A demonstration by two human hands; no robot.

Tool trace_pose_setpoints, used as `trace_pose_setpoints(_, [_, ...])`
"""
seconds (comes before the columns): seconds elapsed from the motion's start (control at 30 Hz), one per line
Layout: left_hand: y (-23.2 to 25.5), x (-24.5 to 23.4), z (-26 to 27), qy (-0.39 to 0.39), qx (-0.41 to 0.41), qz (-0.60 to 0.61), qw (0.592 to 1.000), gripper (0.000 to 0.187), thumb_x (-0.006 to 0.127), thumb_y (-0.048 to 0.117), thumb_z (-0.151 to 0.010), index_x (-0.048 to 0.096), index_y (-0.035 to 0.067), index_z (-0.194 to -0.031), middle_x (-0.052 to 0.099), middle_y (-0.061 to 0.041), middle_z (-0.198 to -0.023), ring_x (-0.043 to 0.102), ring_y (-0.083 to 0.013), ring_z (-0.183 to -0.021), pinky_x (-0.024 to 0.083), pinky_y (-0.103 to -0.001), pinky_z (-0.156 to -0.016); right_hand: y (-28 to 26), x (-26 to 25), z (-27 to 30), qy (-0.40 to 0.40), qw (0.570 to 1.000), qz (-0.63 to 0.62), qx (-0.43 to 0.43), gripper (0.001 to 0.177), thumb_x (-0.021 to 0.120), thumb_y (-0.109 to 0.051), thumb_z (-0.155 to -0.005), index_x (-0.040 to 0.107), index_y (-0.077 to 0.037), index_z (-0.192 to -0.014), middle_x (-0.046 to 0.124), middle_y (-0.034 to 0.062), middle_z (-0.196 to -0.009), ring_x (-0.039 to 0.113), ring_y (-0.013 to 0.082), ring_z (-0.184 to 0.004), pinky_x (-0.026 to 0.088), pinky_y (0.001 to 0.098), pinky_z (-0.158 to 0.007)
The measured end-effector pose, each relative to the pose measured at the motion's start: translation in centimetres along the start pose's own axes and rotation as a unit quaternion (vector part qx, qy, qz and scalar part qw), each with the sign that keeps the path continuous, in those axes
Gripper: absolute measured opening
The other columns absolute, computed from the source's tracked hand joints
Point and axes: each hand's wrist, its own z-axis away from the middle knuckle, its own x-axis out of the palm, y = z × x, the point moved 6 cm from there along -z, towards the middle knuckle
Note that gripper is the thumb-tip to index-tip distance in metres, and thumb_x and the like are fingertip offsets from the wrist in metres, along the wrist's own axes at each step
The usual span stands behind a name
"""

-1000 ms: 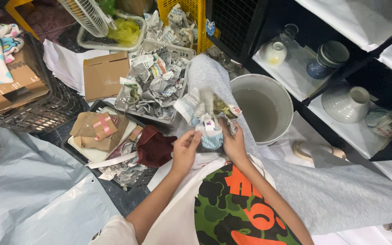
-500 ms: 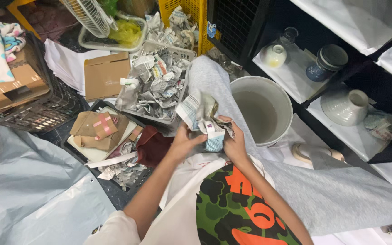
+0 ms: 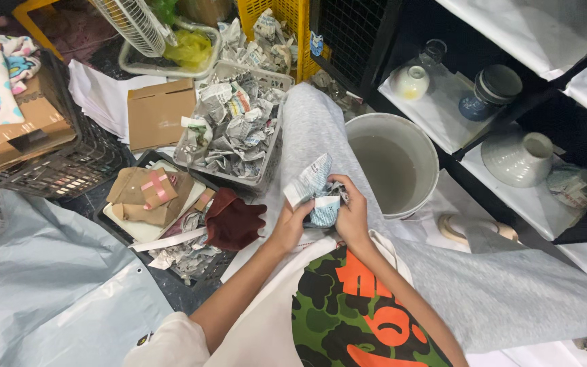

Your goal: The person sits on the floor and wraps small ceramic items, including cups and bowls, with newspaper. They fold the paper around each item and place the wrapped pieces onto a nearby shelf.

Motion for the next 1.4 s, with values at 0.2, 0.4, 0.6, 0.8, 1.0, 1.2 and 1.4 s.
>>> trace_pose_setpoints(0.2, [7.1, 4.0, 1.0, -0.057, 0.236, -0.407, 0.881, 0.109, 0.093, 0.042, -0.063, 0.042, -0.008, -0.145, 0.044, -0.024, -0.140, 0.044, -0.0395, -0.131, 0.033, -0.044, -0.114, 1.0, 0.0, -0.4, -0.004, 0.999, -0.045, 0.018, 0.033, 0.053, 0.013, -0.085, 0.064, -0.002, -0.113, 0.069, 0.0040, -0.094, 0.063, 0.0097, -0.086, 0.052, 0.0246, -0.078])
trace_pose_setpoints(0.4, [8.0, 3.9, -0.1, -0.051, 0.165, -0.376, 0.910, 0.100, 0.101, 0.042, -0.059, 0.053, 0.001, -0.138, 0.057, -0.014, -0.134, 0.058, -0.0295, -0.127, 0.045, -0.040, -0.113, 2.0, 0.3, -0.6, -0.027, 0.977, -0.199, 0.077, 0.023, 0.051, 0.007, -0.094, 0.061, 0.000, -0.113, 0.067, 0.0078, -0.106, 0.062, 0.0137, -0.097, 0.051, 0.0289, -0.087])
trace_pose_setpoints(0.6, [7.9, 3.6, -0.1, -0.062, 0.199, -0.352, 0.913, 0.089, 0.102, 0.034, -0.058, 0.059, 0.004, -0.130, 0.060, -0.013, -0.130, 0.062, -0.0286, -0.123, 0.048, -0.040, -0.108, 1.0, 1.0, -0.8, -0.056, 0.931, -0.339, 0.122, 0.031, 0.041, -0.001, -0.097, 0.053, -0.004, -0.125, 0.064, 0.0161, -0.136, 0.063, 0.0211, -0.120, 0.050, 0.0349, -0.105])
trace_pose_setpoints(0.8, [7.0, 3.3, -0.6, -0.028, 0.144, -0.331, 0.932, 0.089, 0.099, 0.033, -0.060, 0.056, 0.003, -0.132, 0.060, -0.012, -0.130, 0.062, -0.0257, -0.120, 0.049, -0.037, -0.106, -0.3, 0.8, -0.6, -0.110, 0.951, -0.273, 0.094, 0.042, 0.039, -0.006, -0.097, 0.053, 0.001, -0.136, 0.063, 0.0169, -0.137, 0.062, 0.0213, -0.124, 0.048, 0.0329, -0.107])
trace_pose_setpoints(1.0, [7.5, 4.7, -0.8, -0.035, 0.273, -0.473, 0.837, 0.070, 0.092, 0.028, -0.067, 0.063, 0.004, -0.126, 0.060, -0.019, -0.131, 0.055, -0.0411, -0.125, 0.044, -0.047, -0.107, -1.5, 0.6, -0.3, -0.158, 0.962, -0.214, 0.060, 0.059, 0.048, -0.014, -0.094, 0.045, 0.003, -0.150, 0.059, 0.0150, -0.142, 0.054, 0.0205, -0.133, 0.038, 0.0307, -0.113])
trace_pose_setpoints(1.2, [5.4, 3.8, -1.4, -0.027, 0.232, -0.467, 0.853, 0.054, 0.078, 0.019, -0.078, 0.060, 0.003, -0.127, 0.059, -0.021, -0.134, 0.054, -0.0437, -0.125, 0.044, -0.050, -0.109, -2.5, -0.1, 0.1, -0.226, 0.969, -0.099, -0.024, 0.084, 0.073, -0.014, -0.088, 0.028, 0.005, -0.158, 0.047, 0.0173, -0.153, 0.045, 0.0205, -0.140, 0.033, 0.0322, -0.115])
trace_pose_setpoints(1.4, [5.6, 3.7, -1.5, -0.076, 0.182, -0.457, 0.868, 0.046, 0.078, 0.020, -0.077, 0.066, 0.006, -0.119, 0.063, -0.018, -0.132, 0.056, -0.0424, -0.127, 0.043, -0.047, -0.111, 1.2, -0.2, 0.0, -0.186, 0.978, -0.066, 0.070, 0.077, 0.068, -0.017, -0.090, 0.034, 0.000, -0.157, 0.047, 0.0130, -0.155, 0.055, 0.0182, -0.125, 0.046, 0.0316, -0.101])
